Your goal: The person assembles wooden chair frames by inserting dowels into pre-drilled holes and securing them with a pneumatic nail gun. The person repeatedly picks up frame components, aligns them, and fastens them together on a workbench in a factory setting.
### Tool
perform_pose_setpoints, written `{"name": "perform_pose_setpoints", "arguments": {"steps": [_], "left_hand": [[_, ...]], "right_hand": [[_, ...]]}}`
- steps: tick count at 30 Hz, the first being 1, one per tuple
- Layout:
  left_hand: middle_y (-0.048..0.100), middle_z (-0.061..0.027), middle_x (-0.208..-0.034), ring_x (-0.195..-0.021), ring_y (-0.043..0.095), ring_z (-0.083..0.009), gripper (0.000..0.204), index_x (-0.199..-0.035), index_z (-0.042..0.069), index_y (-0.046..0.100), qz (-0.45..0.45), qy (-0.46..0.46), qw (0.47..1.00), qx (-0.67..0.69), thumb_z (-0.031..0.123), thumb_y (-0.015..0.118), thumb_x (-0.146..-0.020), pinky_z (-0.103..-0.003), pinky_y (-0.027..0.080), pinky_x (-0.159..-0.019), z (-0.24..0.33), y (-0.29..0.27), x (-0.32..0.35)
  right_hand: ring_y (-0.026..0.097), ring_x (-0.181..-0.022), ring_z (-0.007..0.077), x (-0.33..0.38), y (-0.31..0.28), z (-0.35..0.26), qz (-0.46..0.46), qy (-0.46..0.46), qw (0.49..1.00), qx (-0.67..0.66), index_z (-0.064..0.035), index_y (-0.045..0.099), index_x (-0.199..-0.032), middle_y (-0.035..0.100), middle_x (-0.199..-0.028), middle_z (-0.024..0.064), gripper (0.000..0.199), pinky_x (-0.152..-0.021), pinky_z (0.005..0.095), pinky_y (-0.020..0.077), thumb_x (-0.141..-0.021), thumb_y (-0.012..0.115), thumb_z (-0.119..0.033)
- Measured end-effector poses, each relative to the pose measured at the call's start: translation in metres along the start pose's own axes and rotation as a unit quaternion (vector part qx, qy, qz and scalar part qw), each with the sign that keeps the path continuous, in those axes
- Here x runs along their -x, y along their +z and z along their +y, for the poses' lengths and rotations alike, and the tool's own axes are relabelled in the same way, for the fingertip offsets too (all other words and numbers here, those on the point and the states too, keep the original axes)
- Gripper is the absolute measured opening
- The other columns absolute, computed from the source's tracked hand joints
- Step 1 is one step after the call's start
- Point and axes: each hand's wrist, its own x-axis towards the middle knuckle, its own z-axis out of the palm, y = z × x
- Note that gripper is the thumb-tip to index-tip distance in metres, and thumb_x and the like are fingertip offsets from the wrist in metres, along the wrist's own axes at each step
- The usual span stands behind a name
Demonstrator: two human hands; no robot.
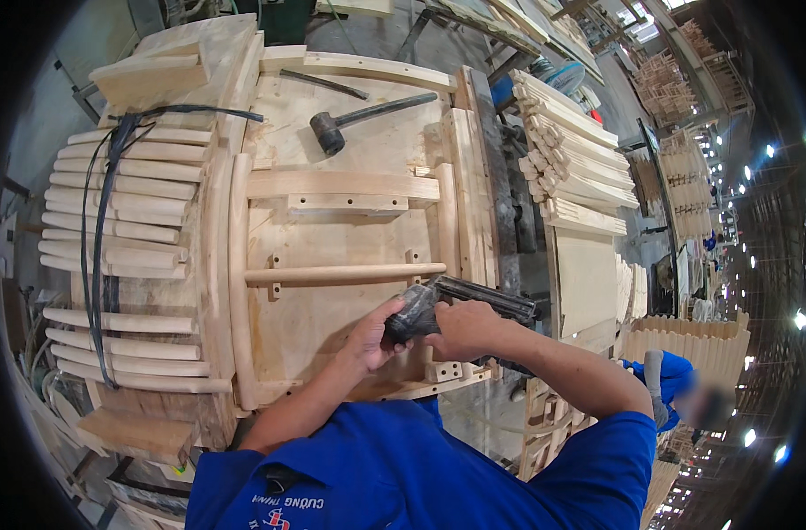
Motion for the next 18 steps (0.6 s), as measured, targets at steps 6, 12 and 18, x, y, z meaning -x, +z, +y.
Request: {"name": "perform_pose_setpoints", "arguments": {"steps": [6,12,18], "left_hand": [[0.075,-0.0068,-0.107,-0.087,0.073,-0.0189,0.040,-0.122,0.013,0.068,-0.044,-0.038,0.996,-0.065,0.048,0.071,-0.103,-0.034,0.059,-0.066,-0.004,-0.024,0.044],[0.076,-0.0051,-0.102,-0.082,0.074,-0.0147,0.046,-0.125,0.011,0.069,0.038,0.135,0.989,0.056,0.052,0.073,-0.103,-0.031,0.063,-0.072,-0.016,-0.042,0.103],[0.076,-0.0011,-0.104,-0.085,0.075,-0.0117,0.042,-0.123,0.015,0.069,0.105,0.335,0.927,0.135,0.051,0.075,-0.102,-0.031,0.063,-0.071,0.000,-0.060,0.127]], "right_hand": [[0.078,-0.091,0.0434,0.022,0.006,-0.016,0.022,-0.074,0.992,0.096,0.0131,0.049,-0.145,0.078,-0.099,0.0254,0.078,-0.079,0.0512,0.0620,-0.101,0.068,-0.048],[0.076,-0.080,0.0300,-0.005,0.005,-0.069,0.158,-0.285,0.899,0.291,0.0086,0.046,-0.153,0.074,-0.084,0.0104,0.091,-0.073,0.0426,0.0575,-0.091,0.080,-0.049],[0.075,-0.081,0.0282,-0.056,-0.040,-0.128,0.244,-0.403,0.824,0.316,0.0012,0.056,-0.145,0.074,-0.085,0.0075,0.080,-0.083,0.0410,0.0526,-0.089,0.082,-0.049]]}}
